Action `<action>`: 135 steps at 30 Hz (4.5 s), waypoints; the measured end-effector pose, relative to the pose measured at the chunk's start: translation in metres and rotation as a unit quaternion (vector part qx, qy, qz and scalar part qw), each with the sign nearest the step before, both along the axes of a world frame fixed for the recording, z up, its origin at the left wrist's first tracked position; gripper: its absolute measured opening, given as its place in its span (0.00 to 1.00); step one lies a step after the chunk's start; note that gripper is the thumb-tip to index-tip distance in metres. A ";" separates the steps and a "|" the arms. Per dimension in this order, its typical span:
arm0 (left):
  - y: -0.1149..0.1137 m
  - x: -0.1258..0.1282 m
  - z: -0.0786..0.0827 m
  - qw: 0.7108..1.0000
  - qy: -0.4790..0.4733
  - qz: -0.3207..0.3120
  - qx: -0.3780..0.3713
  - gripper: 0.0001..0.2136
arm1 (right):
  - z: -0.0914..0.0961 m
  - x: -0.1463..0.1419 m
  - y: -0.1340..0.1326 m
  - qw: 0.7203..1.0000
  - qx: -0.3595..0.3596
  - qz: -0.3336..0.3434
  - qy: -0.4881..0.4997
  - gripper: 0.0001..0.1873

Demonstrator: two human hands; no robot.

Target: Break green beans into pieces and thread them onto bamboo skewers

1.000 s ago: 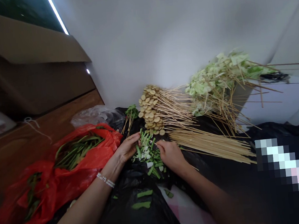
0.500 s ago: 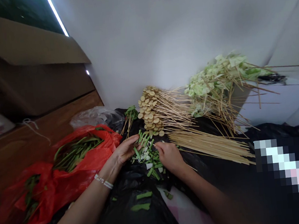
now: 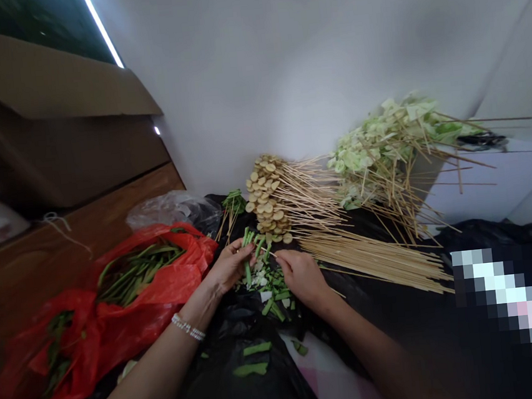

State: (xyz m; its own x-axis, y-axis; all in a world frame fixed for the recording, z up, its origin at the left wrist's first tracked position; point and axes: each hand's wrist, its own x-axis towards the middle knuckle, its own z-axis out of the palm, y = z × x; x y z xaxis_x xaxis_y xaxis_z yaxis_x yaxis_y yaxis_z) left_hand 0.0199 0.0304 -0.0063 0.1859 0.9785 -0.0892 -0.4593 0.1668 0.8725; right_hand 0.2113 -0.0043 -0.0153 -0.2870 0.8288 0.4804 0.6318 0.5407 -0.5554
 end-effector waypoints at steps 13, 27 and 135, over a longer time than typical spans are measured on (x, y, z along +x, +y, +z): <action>-0.006 0.006 0.005 0.999 -0.030 0.024 -0.028 0.14 | 0.001 -0.004 -0.002 1.000 -0.010 0.021 0.011 0.14; 0.001 0.001 0.003 0.997 -0.046 0.060 -0.014 0.25 | 0.001 -0.004 -0.003 0.997 -0.058 0.024 0.040 0.13; 0.012 -0.008 -0.001 0.983 -0.069 0.165 -0.026 0.05 | 0.023 0.013 0.006 0.990 -0.070 0.027 -0.116 0.13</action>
State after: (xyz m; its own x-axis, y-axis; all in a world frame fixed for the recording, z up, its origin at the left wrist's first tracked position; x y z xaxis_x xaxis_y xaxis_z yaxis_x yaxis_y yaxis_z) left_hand 0.0115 0.0420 -0.0076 -0.1279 0.9822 -0.1373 -0.6102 0.0312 0.7916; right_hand 0.2238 0.0013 0.0074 -0.4221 0.8628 0.2782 0.7234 0.5056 -0.4702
